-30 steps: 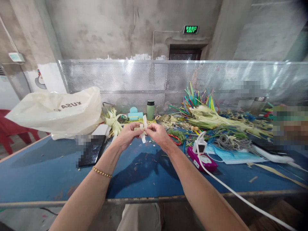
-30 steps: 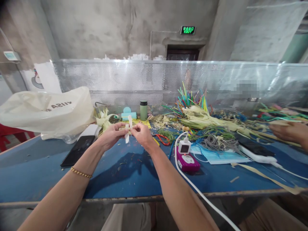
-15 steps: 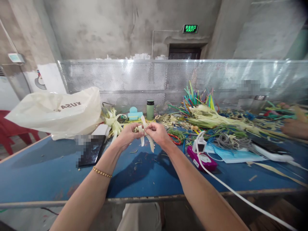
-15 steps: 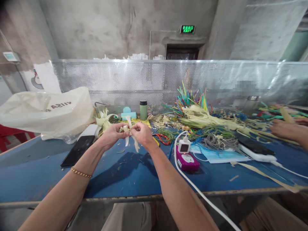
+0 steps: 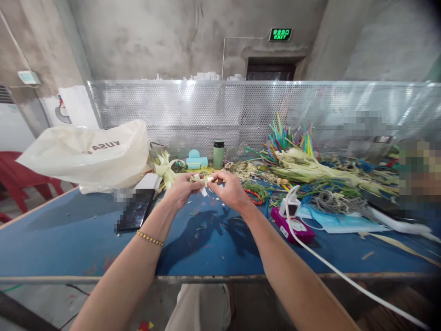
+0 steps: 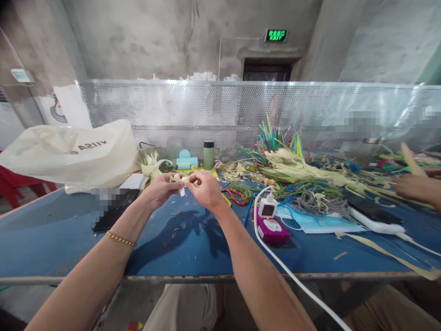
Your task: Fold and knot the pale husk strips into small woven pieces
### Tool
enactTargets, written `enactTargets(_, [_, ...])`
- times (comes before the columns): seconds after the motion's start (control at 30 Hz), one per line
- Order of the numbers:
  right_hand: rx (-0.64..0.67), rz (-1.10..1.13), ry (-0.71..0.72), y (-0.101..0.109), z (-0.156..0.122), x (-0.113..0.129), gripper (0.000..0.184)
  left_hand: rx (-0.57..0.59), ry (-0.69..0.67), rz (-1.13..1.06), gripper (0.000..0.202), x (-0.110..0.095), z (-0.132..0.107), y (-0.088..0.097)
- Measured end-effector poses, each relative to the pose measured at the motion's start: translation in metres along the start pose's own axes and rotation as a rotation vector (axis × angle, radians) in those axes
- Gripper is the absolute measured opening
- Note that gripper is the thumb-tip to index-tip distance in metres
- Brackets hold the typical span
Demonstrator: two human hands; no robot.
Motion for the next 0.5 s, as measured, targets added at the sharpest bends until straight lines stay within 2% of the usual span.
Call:
enactTargets(0.1, [0.054, 0.019, -0.016, -0.005, -0.002, 0.001, 0.005, -0.019, -0.006, -0.036, 0.035, 0.001, 0.002, 0.003])
enactTargets(0.5, [0.101, -0.030, 0.037, -0.014, -0.006, 0.005, 0.008, -0.073, -0.008, -0.042, 0.039, 0.001, 0.001, 0.006])
Point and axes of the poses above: each hand's wrist, its own z-axis towards the middle knuckle, its own y-axis out of the back of the hand, x = y × z, the point moved 8 cm from there along z, towards the middle knuckle, and after that the axes turned 6 degrees about -y, right-handed, at the moved point
